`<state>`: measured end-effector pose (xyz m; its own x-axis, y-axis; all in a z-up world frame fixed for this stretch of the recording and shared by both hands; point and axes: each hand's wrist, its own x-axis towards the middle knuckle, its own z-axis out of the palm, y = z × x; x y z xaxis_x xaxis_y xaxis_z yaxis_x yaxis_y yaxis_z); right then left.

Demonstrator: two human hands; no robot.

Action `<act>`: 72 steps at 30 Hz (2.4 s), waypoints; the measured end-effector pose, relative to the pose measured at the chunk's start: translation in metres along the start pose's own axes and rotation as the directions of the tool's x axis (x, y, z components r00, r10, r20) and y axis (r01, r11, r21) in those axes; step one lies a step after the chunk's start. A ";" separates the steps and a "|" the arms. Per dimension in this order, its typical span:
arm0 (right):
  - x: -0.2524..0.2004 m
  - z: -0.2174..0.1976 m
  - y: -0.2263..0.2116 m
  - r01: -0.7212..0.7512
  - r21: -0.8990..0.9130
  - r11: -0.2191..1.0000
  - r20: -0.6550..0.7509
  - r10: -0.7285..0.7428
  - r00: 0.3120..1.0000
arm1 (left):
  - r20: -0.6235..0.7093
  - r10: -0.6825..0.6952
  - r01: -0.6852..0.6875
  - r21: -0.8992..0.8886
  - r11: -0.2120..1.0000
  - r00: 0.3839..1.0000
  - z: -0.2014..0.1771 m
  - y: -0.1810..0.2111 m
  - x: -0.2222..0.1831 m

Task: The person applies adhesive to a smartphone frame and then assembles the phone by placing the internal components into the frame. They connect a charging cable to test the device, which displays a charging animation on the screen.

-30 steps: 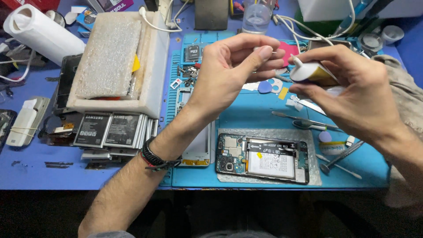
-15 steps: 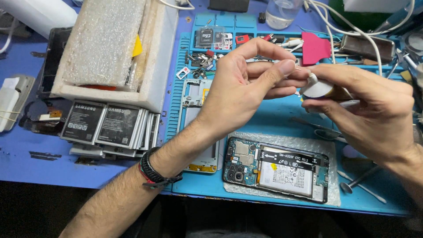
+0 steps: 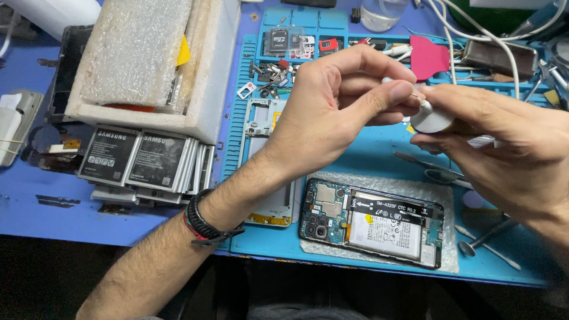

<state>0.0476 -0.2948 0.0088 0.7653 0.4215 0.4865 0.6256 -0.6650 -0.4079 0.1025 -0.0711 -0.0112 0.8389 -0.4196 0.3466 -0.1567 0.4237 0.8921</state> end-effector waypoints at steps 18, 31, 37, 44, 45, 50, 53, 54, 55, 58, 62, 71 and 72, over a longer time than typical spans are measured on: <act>-0.012 0.010 0.015 -0.002 0.094 0.996 0.006 0.001 1.000 | 0.190 0.131 -0.195 0.371 0.908 0.973 -0.012 0.005 0.001; -0.003 -0.015 0.048 -0.596 0.666 0.449 0.554 0.238 0.798 | 0.535 0.397 -0.666 0.578 0.472 0.746 -0.008 0.000 -0.007; -0.002 -0.006 0.036 -0.480 0.641 0.599 0.265 0.415 0.870 | 0.456 0.210 -0.431 0.458 0.778 0.865 -0.008 0.014 -0.013; 0.003 -0.001 0.008 -0.171 0.256 0.951 0.072 0.157 0.985 | 0.122 0.437 -0.381 0.725 0.574 0.891 0.002 0.010 -0.003; 0.002 -0.001 0.007 -0.171 0.256 0.951 0.071 0.158 0.985 | 0.123 0.436 -0.381 0.725 0.573 0.891 0.001 0.007 -0.002; 0.001 -0.004 0.006 -0.191 0.122 0.974 0.097 0.180 0.979 | 0.241 0.304 -0.388 0.602 0.698 0.922 -0.008 -0.001 -0.001; -0.001 -0.001 0.010 -0.192 0.207 0.959 0.073 0.181 0.981 | 0.357 0.180 -0.370 0.592 0.716 0.917 -0.013 -0.013 -0.007; -0.002 0.001 0.013 -0.194 0.207 0.959 0.073 0.182 0.981 | 0.357 0.179 -0.370 0.591 0.717 0.917 -0.011 -0.009 -0.008; -0.003 0.003 0.016 -0.175 0.242 0.954 0.039 0.171 0.985 | 0.294 0.157 -0.313 0.621 0.719 0.943 -0.010 -0.006 -0.010; -0.003 0.003 0.014 -0.168 0.261 0.950 0.022 0.168 0.986 | 0.174 0.249 -0.295 0.717 0.631 0.953 -0.004 0.007 -0.006; -0.001 0.001 0.007 -0.077 0.210 0.975 0.065 0.065 0.996 | 0.187 0.373 -0.362 0.797 0.484 0.909 -0.004 0.004 -0.001; -0.014 0.001 0.027 -0.284 0.091 0.955 0.194 0.262 0.945 | 0.232 0.204 -0.308 0.655 0.690 0.951 -0.020 -0.024 -0.004; -0.014 0.000 0.026 -0.291 0.095 0.952 0.199 0.268 0.943 | 0.230 0.195 -0.300 0.654 0.694 0.953 -0.016 -0.015 -0.004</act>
<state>0.0531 -0.3173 -0.0087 0.9194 0.3413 0.1957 0.3872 -0.6971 -0.6034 0.1100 -0.0631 -0.0301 0.6492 -0.5021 0.5713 -0.7015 -0.1050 0.7049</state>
